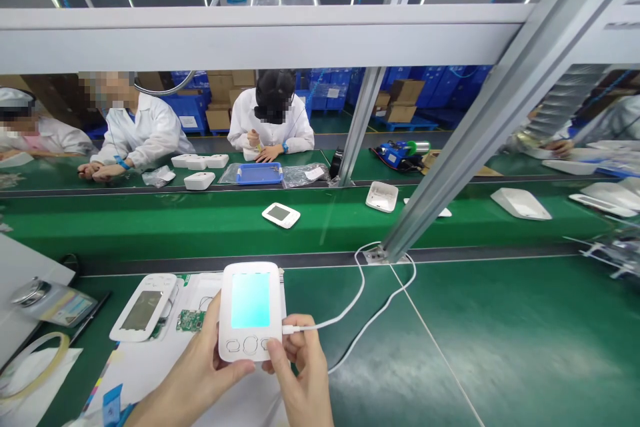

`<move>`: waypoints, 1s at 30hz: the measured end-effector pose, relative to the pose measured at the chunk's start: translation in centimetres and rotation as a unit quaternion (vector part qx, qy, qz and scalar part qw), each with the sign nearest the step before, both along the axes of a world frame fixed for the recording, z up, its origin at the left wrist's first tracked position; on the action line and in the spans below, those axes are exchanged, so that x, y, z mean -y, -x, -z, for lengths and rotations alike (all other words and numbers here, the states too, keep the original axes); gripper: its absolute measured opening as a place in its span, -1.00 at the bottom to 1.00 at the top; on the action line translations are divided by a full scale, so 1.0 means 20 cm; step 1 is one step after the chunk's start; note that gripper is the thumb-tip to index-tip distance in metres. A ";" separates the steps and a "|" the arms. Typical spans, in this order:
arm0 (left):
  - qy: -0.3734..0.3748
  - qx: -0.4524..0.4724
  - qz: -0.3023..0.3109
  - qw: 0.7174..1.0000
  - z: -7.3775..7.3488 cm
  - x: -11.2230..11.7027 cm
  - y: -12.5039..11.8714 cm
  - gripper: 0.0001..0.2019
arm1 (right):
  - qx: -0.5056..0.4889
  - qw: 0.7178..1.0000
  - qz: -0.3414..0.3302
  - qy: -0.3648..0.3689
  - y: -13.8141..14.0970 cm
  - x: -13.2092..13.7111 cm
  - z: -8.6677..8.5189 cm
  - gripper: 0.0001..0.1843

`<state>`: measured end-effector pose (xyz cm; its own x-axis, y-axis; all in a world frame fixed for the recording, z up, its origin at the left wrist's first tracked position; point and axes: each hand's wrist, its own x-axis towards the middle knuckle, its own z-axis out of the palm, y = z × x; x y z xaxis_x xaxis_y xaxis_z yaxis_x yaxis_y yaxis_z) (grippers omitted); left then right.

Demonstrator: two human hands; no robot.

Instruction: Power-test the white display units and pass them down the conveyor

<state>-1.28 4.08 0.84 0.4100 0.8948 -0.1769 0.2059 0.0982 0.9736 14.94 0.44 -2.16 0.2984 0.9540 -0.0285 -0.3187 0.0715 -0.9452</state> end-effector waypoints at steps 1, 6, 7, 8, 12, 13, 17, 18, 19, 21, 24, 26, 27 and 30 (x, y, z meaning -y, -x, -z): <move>0.002 0.001 0.000 1.000 0.00 0.00 0.00 -0.10 | 0.001 1.000 0.001 0.001 0.00 0.00 0.00 -0.64; -0.004 -0.016 0.003 1.000 0.00 0.00 0.00 -0.10 | -0.004 1.000 0.001 0.004 0.00 0.00 0.01 -0.64; -0.007 -0.022 0.004 1.000 -0.01 0.00 0.00 -0.09 | -0.004 1.000 0.000 0.005 0.00 0.00 0.01 -0.64; -0.009 -0.028 0.004 1.000 -0.01 0.00 0.00 -0.09 | -0.004 1.000 -0.002 0.005 0.00 0.00 0.01 -0.64; -0.015 -0.051 0.001 0.999 0.00 0.00 0.00 -0.06 | -0.011 1.000 0.002 0.005 0.00 0.00 0.02 -0.64; -0.017 -0.048 -0.003 0.999 0.00 0.00 0.00 -0.06 | -0.014 1.000 0.004 0.006 0.00 0.00 0.02 -0.63; -0.021 0.007 -0.015 1.000 0.02 0.00 0.01 -0.06 | -0.018 1.000 0.000 0.009 0.00 0.00 0.03 -0.63; -0.021 0.015 -0.016 1.000 0.03 0.00 0.01 -0.06 | -0.018 1.000 -0.004 0.008 0.00 0.00 0.03 -0.63; -0.020 0.017 -0.017 1.000 0.03 0.00 0.01 -0.06 | -0.017 1.000 -0.007 0.007 0.00 0.00 0.04 -0.64; -0.019 0.002 -0.013 1.000 0.03 0.00 0.01 -0.07 | -0.017 1.000 -0.010 0.006 0.00 0.00 0.04 -0.64; -0.022 -0.028 -0.004 0.999 0.02 0.00 0.01 -0.07 | -0.013 1.000 -0.010 0.008 -0.01 0.00 0.04 -0.63; -0.024 -0.038 -0.001 0.999 0.01 0.01 0.00 -0.07 | -0.009 1.000 -0.008 0.011 -0.01 0.00 0.04 -0.61; -0.025 -0.039 -0.003 0.999 0.01 0.01 0.00 -0.07 | -0.007 1.000 -0.007 0.012 -0.01 0.00 0.04 -0.60; -0.026 -0.035 -0.013 0.999 0.01 0.01 0.00 -0.06 | -0.005 1.000 -0.006 0.011 0.00 0.00 0.04 -0.58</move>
<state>-1.20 3.89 0.67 0.3756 0.9132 -0.1580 0.2710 0.0548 0.9610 15.03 0.40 -3.01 0.2870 0.9565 -0.0529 -0.3291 0.0466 -0.9432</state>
